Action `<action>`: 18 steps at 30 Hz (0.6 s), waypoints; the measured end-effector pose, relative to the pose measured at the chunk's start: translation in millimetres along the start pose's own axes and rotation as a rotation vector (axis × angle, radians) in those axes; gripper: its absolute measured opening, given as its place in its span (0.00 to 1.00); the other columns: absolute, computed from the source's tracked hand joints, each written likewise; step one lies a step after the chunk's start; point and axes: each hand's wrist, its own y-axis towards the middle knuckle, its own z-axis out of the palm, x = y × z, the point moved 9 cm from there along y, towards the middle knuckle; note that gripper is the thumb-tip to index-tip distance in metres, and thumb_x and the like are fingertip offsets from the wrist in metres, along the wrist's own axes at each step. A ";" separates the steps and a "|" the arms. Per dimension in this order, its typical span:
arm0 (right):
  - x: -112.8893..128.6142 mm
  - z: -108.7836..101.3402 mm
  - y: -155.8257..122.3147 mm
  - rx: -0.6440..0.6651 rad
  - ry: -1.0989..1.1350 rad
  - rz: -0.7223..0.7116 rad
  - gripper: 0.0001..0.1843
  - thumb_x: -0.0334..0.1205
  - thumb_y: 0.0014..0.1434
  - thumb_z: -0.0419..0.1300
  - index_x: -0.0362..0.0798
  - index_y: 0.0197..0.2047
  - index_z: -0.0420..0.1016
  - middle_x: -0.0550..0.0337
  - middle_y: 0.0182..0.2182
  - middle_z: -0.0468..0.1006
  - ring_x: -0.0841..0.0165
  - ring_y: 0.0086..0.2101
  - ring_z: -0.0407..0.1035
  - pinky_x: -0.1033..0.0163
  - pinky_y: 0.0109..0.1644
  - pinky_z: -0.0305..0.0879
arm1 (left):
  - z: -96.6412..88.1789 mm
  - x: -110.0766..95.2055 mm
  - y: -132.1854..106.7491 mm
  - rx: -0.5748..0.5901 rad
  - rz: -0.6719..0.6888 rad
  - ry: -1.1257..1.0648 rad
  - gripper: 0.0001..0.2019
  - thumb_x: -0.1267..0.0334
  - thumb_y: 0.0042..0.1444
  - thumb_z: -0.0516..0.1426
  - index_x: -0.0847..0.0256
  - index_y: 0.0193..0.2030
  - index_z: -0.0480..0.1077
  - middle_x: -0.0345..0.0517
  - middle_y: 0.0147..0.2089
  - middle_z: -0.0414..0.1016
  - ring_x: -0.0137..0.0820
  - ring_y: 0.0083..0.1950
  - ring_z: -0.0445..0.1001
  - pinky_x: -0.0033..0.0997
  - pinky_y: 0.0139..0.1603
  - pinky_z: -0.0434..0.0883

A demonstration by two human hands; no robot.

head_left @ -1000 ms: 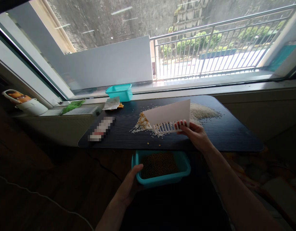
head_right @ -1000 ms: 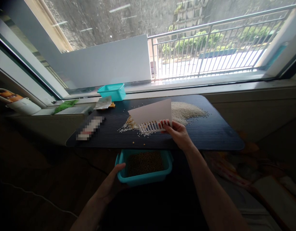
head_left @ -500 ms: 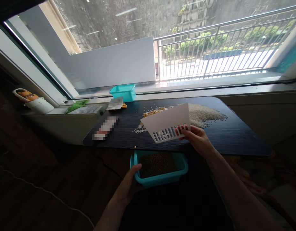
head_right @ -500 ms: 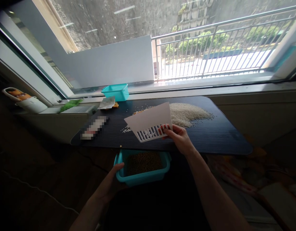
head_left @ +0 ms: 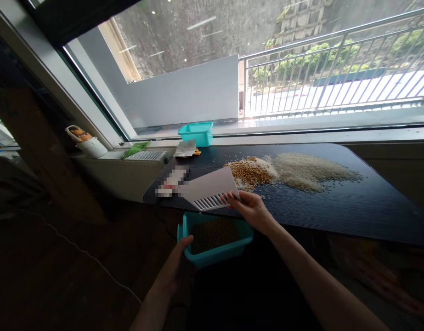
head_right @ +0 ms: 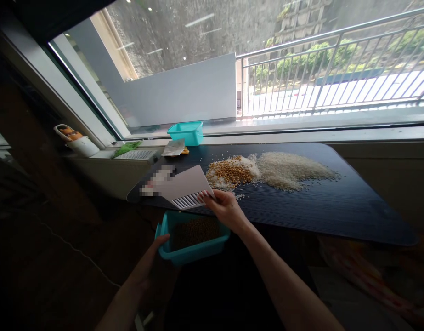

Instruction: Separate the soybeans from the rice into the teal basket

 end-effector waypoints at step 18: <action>5.9 -183.0 -39.1 -0.702 0.012 -0.056 0.19 0.53 0.41 0.74 0.49 0.31 0.81 0.59 0.30 0.82 0.62 0.34 0.79 0.59 0.35 0.80 | 69.4 27.9 4.7 0.157 -0.032 0.164 0.31 0.51 0.56 0.58 0.64 0.63 0.64 0.57 0.58 0.74 0.46 0.57 0.73 0.42 0.49 0.75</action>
